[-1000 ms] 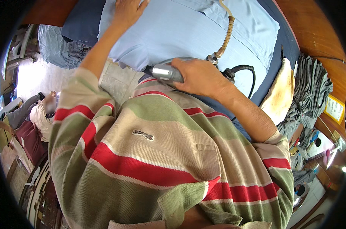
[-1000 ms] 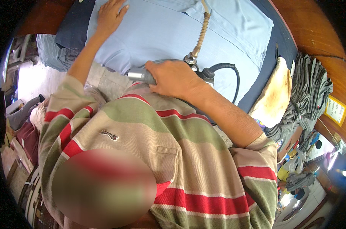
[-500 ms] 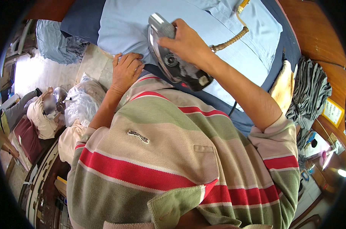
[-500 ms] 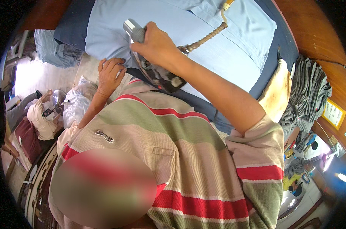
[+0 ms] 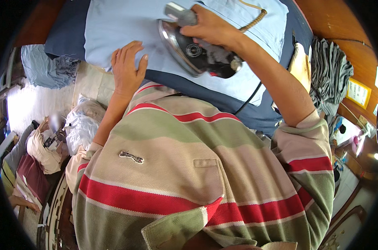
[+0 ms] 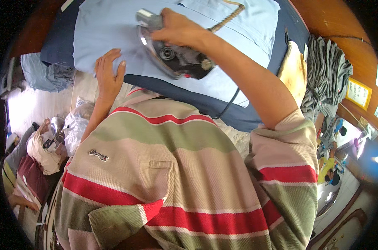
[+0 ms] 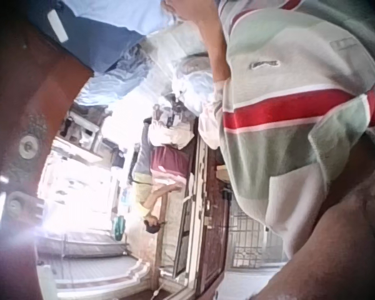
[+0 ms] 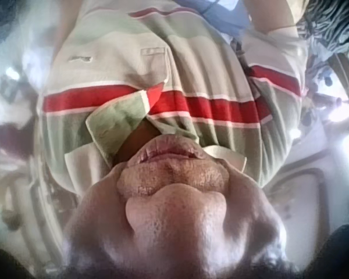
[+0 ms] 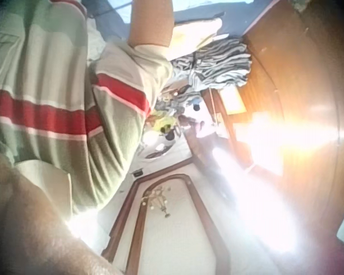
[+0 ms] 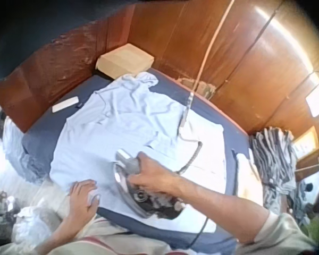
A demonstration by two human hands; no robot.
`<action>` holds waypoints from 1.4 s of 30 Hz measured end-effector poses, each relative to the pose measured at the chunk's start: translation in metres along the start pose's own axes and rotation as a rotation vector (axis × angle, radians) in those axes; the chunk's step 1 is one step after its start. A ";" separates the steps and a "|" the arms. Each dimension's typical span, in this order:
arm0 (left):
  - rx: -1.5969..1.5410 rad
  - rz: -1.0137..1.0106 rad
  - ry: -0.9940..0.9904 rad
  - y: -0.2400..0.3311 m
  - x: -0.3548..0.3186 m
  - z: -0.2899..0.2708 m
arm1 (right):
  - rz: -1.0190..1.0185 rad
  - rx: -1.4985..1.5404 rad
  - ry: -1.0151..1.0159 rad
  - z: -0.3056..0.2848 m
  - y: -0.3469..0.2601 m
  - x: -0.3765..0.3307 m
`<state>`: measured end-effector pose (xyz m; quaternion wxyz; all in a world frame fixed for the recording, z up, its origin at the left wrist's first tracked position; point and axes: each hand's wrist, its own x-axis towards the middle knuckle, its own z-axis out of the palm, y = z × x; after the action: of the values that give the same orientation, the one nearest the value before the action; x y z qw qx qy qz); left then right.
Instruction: The person irons a light blue shirt on a padded workspace using a handheld iron. They smooth the fabric by hand, use snips to trim thread, and fold parts of the shirt while applying the iron to different sections.
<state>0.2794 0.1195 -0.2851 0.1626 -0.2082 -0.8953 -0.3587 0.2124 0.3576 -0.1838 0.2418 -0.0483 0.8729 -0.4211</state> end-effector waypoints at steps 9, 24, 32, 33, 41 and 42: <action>-0.046 0.100 -0.023 0.022 0.039 0.030 | 0.044 -0.183 -0.108 -0.019 0.034 -0.090; -0.268 1.017 -0.847 0.155 0.002 0.128 | 0.102 -0.019 0.172 -0.073 0.093 -0.076; -0.161 1.042 -0.941 0.148 -0.016 0.132 | 0.435 0.226 0.489 -0.116 0.149 -0.163; -0.171 1.044 -0.932 0.150 -0.014 0.132 | 0.402 0.243 0.537 -0.119 0.156 -0.174; 0.023 0.629 -0.849 0.128 0.016 0.111 | 0.558 0.471 0.746 -0.072 0.161 -0.255; 0.103 0.535 -0.719 0.120 0.019 0.106 | 0.589 0.465 0.766 -0.064 0.159 -0.260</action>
<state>0.3068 0.2788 -0.2810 -0.0614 -0.5354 -0.8262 -0.1641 0.4304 0.5795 -0.1715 0.0182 0.4108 0.7588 -0.5051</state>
